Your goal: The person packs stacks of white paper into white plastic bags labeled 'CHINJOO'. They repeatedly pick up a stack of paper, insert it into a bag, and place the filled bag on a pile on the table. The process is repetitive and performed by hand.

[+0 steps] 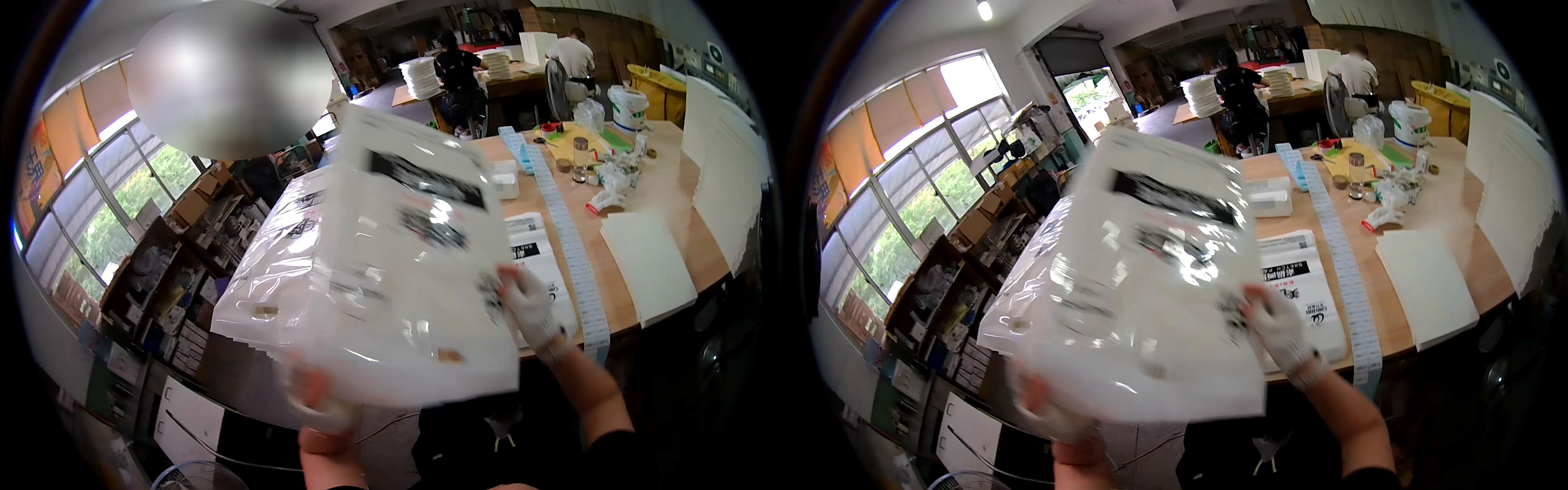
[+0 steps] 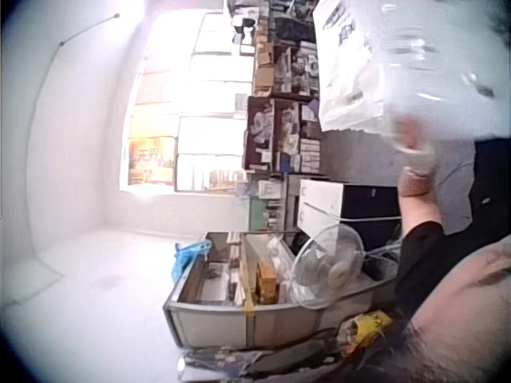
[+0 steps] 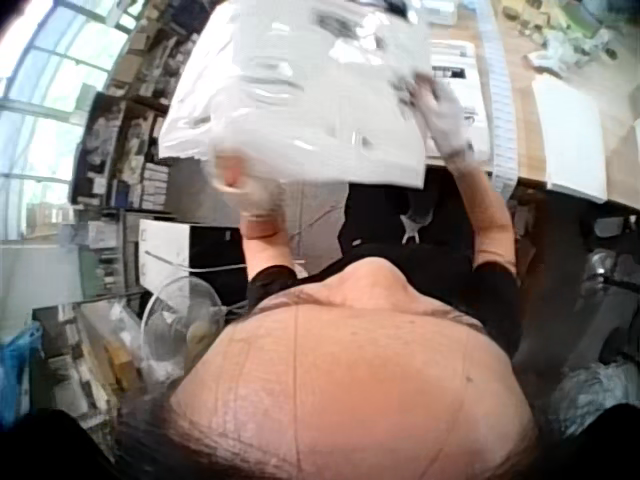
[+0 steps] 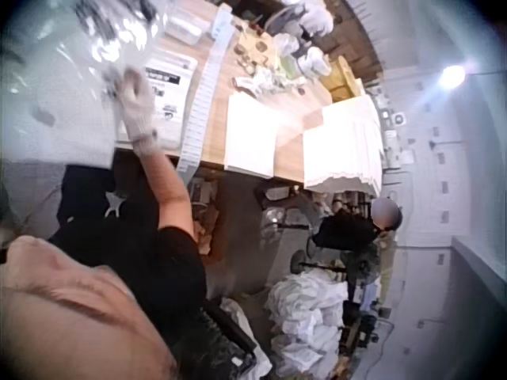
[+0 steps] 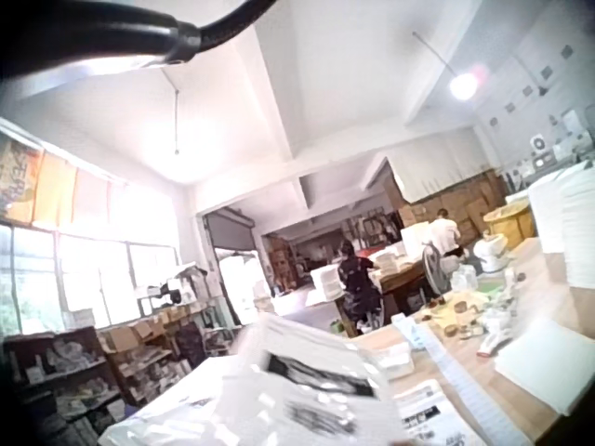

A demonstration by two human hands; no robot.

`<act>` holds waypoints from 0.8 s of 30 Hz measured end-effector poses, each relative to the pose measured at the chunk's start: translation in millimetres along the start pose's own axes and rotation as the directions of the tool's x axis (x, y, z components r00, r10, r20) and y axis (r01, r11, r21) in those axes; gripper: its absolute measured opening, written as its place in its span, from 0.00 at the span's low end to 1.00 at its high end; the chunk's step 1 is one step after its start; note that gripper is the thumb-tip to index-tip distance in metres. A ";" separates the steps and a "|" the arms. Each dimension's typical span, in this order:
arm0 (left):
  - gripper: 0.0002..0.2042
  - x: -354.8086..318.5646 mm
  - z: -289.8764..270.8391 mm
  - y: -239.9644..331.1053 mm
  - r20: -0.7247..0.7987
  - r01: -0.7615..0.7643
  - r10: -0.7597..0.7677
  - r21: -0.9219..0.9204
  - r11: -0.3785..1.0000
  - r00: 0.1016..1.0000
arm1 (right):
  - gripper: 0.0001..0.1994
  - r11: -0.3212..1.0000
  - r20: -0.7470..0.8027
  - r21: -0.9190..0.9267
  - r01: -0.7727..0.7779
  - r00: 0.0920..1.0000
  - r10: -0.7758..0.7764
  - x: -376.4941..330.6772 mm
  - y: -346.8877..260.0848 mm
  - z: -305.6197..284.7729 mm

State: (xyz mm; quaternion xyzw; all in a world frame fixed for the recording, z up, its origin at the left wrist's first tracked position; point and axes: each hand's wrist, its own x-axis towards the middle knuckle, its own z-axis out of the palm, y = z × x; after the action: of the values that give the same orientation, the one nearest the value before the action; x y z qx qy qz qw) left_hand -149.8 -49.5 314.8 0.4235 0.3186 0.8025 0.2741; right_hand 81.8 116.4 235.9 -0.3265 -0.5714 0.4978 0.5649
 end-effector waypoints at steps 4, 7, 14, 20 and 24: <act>0.17 108.3 -5.7 35.2 -0.439 -0.231 0.339 0.281 0.932 0.832 | 0.14 0.989 0.192 0.144 0.027 0.980 -0.055 92.8 -64.0 80.9; 0.17 176.3 -130.3 67.4 -0.324 -0.099 0.092 -0.004 0.995 0.941 | 0.18 0.886 0.469 -0.397 0.241 0.883 -0.030 122.0 -78.7 139.3; 0.12 96.3 -212.5 -26.9 -0.257 0.094 -0.024 0.265 0.960 0.966 | 0.14 0.975 0.377 0.019 0.220 0.902 -0.211 100.7 -45.5 123.8; 0.07 -118.6 -271.1 -211.8 -0.564 0.453 -0.387 -0.026 0.891 0.730 | 0.12 0.809 0.350 -0.579 0.101 0.927 0.135 19.9 78.4 -74.3; 0.20 -200.2 -249.7 -246.8 -0.260 0.864 -0.826 0.218 0.454 0.500 | 0.07 0.000 -0.025 -1.000 -0.026 0.986 0.168 -43.2 114.0 -255.2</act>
State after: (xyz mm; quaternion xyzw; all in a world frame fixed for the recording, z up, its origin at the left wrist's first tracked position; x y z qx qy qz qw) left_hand -222.9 -101.7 -79.2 0.1999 0.6274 0.5195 0.5446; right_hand 314.4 160.2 81.0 -0.6419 -0.7595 0.0041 0.1057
